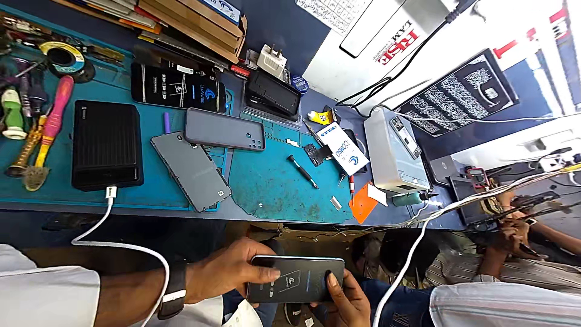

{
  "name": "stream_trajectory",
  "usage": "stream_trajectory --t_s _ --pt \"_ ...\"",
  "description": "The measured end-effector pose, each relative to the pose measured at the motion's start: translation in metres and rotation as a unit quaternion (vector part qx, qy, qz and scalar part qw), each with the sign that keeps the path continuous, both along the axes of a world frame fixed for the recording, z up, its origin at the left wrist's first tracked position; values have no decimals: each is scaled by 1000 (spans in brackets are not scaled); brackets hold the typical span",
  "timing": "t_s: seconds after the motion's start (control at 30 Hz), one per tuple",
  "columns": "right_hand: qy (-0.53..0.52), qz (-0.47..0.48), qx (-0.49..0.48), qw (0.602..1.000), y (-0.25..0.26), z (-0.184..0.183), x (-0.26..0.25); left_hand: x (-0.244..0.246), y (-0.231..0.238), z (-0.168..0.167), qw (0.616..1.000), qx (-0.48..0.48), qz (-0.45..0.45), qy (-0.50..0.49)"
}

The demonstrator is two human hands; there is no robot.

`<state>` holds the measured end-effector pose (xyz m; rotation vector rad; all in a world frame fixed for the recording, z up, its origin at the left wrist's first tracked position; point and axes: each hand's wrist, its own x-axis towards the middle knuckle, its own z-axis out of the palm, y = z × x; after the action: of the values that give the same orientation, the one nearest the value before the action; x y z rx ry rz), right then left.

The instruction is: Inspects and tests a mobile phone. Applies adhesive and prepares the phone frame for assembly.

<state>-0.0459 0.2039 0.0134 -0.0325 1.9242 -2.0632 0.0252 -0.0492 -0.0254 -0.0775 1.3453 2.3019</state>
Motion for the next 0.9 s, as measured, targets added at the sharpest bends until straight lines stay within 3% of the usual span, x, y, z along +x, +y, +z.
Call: stream_trajectory --t_s 0.1,0.3,0.37,0.43,0.5,0.57,0.73,0.9 --pt "64 55 33 996 -14 12 -9 0 -2 -1 993 -105 -20 59" --pt "221 134 60 964 -41 26 -18 4 0 -5 969 -180 -52 158" --pt "253 179 64 949 -48 28 -19 2 2 -2 974 -134 -53 172" --pt "273 221 56 935 -54 30 -18 2 5 0 987 6 -57 152" --pt "272 239 47 931 -59 32 -18 3 8 -1 973 179 -78 119" --pt "278 219 57 934 -63 30 -18 7 12 -3 960 253 -76 92" --pt "361 147 143 910 -69 16 -14 12 16 -8 960 272 -8 59" --pt "401 151 178 886 -71 16 -13 14 17 -10 961 271 12 57"
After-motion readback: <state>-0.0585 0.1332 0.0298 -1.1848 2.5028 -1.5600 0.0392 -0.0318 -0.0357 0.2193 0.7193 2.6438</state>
